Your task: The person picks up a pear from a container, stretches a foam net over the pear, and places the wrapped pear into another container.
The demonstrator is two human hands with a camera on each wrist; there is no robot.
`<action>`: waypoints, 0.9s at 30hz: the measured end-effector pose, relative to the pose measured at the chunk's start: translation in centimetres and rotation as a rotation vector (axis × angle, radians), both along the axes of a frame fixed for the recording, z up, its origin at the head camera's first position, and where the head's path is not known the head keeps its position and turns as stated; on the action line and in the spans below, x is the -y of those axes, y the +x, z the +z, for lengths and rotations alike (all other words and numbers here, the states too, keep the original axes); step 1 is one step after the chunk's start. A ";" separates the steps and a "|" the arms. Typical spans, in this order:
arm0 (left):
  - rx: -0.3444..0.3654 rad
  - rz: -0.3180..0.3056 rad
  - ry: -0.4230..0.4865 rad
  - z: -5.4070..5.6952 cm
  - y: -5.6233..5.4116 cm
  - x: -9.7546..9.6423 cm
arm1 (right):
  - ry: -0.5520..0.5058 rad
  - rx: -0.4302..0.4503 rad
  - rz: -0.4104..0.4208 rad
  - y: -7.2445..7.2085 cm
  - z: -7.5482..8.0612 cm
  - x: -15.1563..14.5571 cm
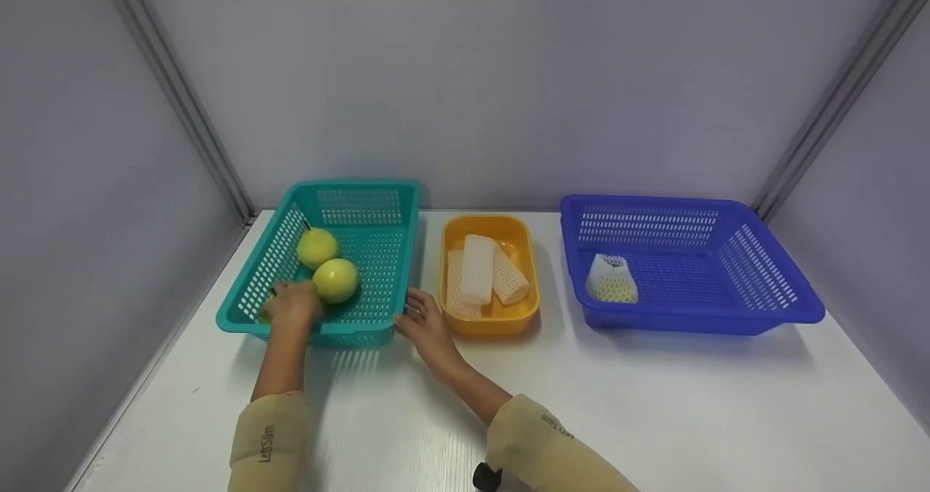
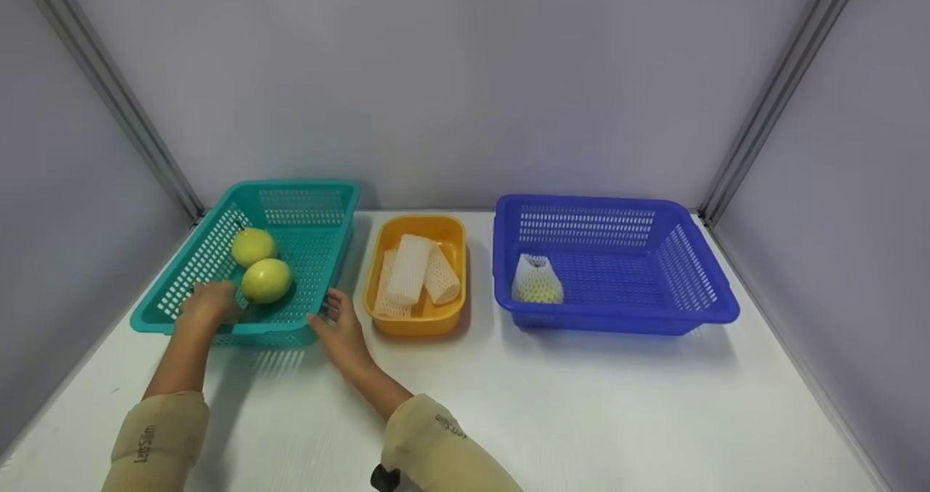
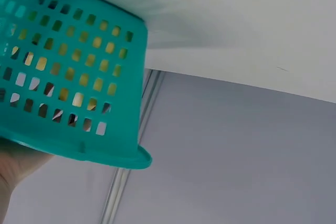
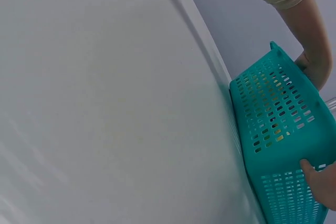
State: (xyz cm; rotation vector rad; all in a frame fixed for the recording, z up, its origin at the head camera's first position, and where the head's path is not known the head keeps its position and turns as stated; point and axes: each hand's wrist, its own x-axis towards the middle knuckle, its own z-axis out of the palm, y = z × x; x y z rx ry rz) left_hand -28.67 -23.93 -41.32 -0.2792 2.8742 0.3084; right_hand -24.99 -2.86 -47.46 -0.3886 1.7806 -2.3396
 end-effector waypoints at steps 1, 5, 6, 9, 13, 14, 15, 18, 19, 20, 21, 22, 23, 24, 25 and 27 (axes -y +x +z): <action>0.013 -0.006 -0.008 -0.2 -0.1 0.1 | -0.001 -0.001 0.001 0.0 0.0 0.0; 0.042 -0.019 -0.035 -1.0 -0.6 0.6 | 0.001 0.001 0.004 0.0 0.0 -0.1; 0.045 -0.017 -0.043 -1.2 -0.7 0.6 | 0.002 0.002 0.005 0.0 -0.1 -0.2; 0.054 -0.011 -0.061 -1.5 -1.0 0.7 | 0.009 0.009 0.007 0.0 -0.1 -0.2; 0.059 -0.013 -0.088 -1.6 -1.0 0.8 | 0.008 0.008 -0.001 0.0 -0.1 0.0; 0.054 -0.017 -0.091 -1.6 -0.9 0.8 | 0.003 0.001 -0.004 -0.1 -0.2 0.0; 0.043 -0.022 -0.092 -1.6 -0.9 0.8 | 0.001 -0.004 -0.008 0.0 -0.2 0.0; -0.020 -0.045 -0.103 -1.4 -0.7 0.8 | -0.001 -0.019 -0.012 -0.1 -0.3 0.1; -0.049 -0.052 -0.106 -1.4 -0.7 0.8 | 0.000 -0.021 -0.014 -0.1 -0.3 0.1; -0.082 -0.057 -0.107 -1.4 -0.7 0.8 | 0.001 -0.022 -0.017 -0.1 -0.3 0.1; -0.120 -0.062 -0.113 -1.4 -0.7 0.9 | 0.006 -0.019 -0.019 -0.1 -0.2 0.1; -0.159 -0.063 -0.116 -1.4 -0.7 0.9 | 0.010 -0.016 -0.022 -0.1 -0.2 0.1; -0.198 -0.056 -0.123 -1.4 -0.7 0.9 | 0.012 -0.015 -0.025 -0.1 -0.2 0.2; -0.235 -0.038 -0.123 -1.5 -0.8 1.0 | 0.012 -0.012 -0.026 -0.1 -0.2 0.2; -0.272 -0.006 -0.113 -1.5 -0.8 1.1 | 0.012 -0.010 -0.026 -0.1 -0.3 0.2; -0.324 0.084 -0.076 -1.5 -0.9 1.3 | 0.006 -0.009 -0.018 0.0 -0.3 0.2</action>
